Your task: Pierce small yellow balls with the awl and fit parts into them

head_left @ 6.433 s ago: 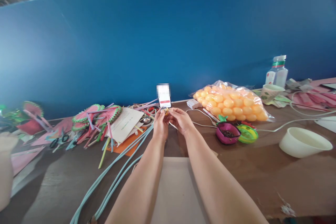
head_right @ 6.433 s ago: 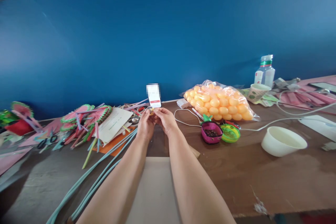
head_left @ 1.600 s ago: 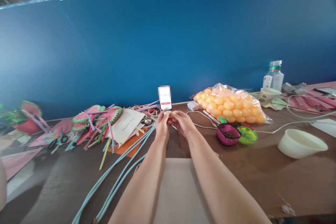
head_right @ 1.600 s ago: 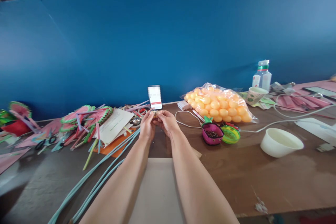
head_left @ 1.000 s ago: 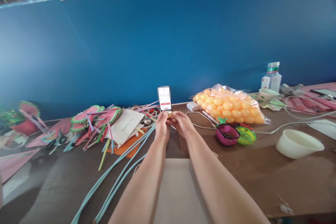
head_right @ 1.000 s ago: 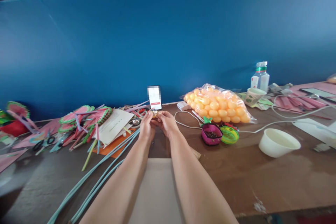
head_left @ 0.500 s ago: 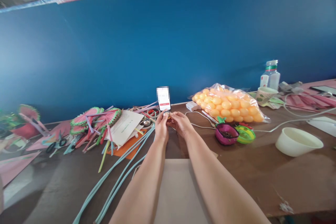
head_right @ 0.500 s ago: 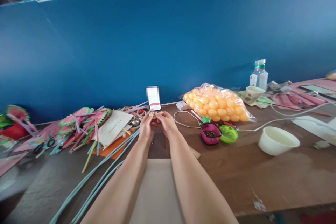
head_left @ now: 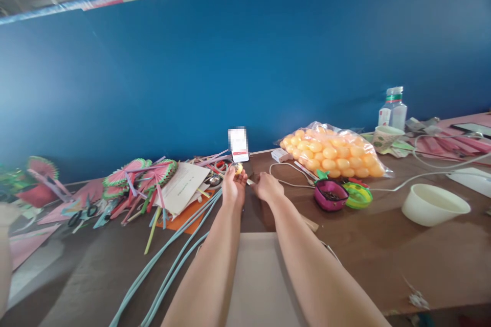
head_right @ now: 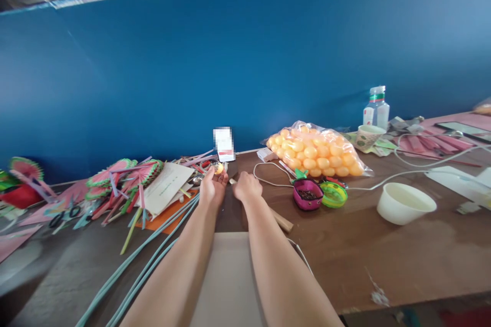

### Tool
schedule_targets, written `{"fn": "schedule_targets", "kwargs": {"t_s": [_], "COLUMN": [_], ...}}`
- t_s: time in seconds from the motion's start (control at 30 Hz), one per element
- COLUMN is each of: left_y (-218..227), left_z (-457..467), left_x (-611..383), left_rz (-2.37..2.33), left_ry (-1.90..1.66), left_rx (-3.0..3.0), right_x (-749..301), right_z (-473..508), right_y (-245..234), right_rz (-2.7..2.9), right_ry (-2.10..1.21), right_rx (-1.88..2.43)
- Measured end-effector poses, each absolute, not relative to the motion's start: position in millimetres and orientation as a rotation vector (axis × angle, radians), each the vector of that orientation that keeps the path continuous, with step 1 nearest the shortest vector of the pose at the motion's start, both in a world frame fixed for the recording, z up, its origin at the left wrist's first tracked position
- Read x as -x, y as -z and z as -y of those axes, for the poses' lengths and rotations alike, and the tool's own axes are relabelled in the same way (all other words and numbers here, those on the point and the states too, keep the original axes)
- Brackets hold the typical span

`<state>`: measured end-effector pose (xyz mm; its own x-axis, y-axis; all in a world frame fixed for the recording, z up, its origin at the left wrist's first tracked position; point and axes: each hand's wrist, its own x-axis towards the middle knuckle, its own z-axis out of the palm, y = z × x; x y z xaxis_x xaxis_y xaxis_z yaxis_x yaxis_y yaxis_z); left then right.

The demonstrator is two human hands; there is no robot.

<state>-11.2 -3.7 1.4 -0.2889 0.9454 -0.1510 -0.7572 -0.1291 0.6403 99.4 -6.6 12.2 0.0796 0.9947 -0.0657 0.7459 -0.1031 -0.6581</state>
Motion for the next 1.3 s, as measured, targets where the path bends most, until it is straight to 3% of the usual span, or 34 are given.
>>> {"fn": "schedule_targets", "kwargs": {"t_s": [0.33,0.83,1.3], "left_y": [0,1,-3], "left_z": [3,-3,-1], "left_x": [11,15,12], "left_rz": [-0.814,-0.907,-0.905], "left_ry": [-1.759,-1.823,-1.854], "left_rx": [-0.25,-0.078,-0.148], "right_x": [-91,-86,-87], "right_z": [5,25,27], "right_y": [0,-27,-26], "right_rz": [1.89,1.623,1.626], "right_ry": [-0.609,-0.079,-0.009], "right_rx": [2.017,1.547,1.558]}}
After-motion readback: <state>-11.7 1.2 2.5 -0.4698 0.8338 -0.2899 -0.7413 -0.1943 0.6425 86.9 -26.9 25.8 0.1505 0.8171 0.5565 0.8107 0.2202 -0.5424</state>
